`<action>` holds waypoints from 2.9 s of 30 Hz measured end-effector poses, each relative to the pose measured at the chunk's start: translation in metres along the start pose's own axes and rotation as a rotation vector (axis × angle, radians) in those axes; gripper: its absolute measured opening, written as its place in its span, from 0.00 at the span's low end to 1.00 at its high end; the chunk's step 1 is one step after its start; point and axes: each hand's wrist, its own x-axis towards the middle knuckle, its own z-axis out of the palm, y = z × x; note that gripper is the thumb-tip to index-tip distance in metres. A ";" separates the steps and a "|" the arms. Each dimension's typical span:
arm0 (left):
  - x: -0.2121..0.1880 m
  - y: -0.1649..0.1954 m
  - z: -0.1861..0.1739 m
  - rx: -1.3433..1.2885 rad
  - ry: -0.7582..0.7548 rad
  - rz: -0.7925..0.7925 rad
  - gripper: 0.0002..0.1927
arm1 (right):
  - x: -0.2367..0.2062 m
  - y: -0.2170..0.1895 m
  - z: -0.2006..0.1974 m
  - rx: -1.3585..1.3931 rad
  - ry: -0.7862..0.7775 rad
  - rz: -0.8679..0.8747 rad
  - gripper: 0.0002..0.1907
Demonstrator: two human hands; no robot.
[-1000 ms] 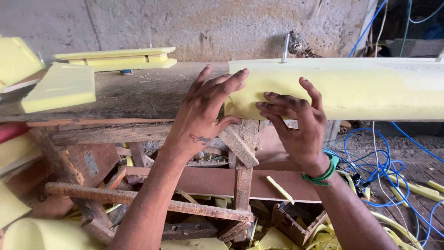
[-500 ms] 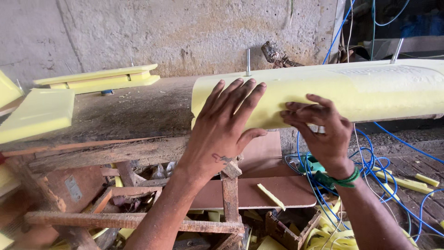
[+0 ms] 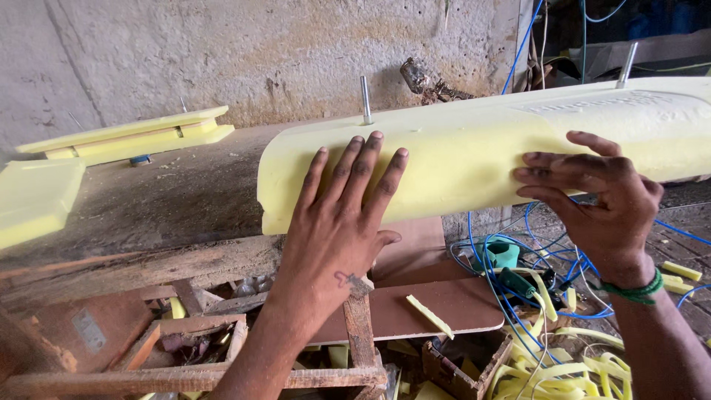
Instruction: The person uses both hands to press, smooth, and shape a long yellow foam piece on a workbench. They repeatedly rub the surface and edges, flip the piece over, and continue smoothing the opposite side. Foam shavings and other cut pieces are visible on the bench and floor.
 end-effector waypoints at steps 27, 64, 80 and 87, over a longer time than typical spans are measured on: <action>-0.044 0.058 -0.036 -0.809 -0.315 -0.737 0.26 | 0.028 -0.059 -0.072 0.769 0.107 2.377 0.45; 0.140 0.128 0.027 -2.186 0.814 -1.606 0.42 | 0.041 0.136 -0.070 1.172 0.304 2.356 0.51; 0.252 -0.061 0.036 -1.608 0.303 -1.462 0.61 | 0.091 0.096 -0.007 1.533 -0.072 2.441 0.53; 0.314 -0.216 0.049 -1.767 -0.439 -0.882 0.55 | 0.065 0.064 -0.021 1.328 -0.169 2.549 0.49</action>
